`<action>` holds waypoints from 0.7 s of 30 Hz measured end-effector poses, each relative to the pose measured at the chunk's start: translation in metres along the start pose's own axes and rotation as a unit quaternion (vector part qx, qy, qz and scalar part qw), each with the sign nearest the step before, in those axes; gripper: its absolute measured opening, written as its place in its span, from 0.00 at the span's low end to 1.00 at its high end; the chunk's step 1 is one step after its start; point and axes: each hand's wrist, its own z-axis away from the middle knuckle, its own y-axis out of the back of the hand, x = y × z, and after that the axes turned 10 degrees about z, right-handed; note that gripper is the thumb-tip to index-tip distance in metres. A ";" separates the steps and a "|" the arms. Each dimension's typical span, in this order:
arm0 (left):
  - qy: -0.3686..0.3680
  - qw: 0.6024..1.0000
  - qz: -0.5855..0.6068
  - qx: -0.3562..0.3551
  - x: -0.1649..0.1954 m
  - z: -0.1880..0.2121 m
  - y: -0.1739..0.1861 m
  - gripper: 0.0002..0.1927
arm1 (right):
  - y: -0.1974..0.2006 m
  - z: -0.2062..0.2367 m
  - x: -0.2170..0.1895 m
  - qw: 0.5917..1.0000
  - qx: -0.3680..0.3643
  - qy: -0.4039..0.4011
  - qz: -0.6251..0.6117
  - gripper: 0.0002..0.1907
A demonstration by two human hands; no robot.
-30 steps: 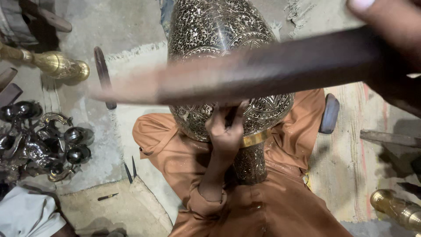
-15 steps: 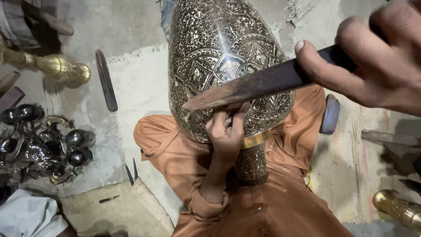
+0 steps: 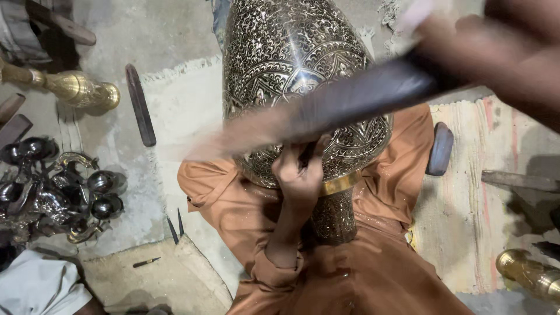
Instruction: The person holds a small punch against the surface of an ornate brass vessel and strikes it with a wooden mallet, chasing the decorative pattern across the metal. They reposition the punch repeatedly and steady the vessel with their other hand while working around its curved surface.
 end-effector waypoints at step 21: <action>-0.001 0.992 0.124 -0.015 -0.003 0.004 0.000 0.06 | 0.007 -0.008 0.004 0.999 -0.016 0.031 0.015 0.25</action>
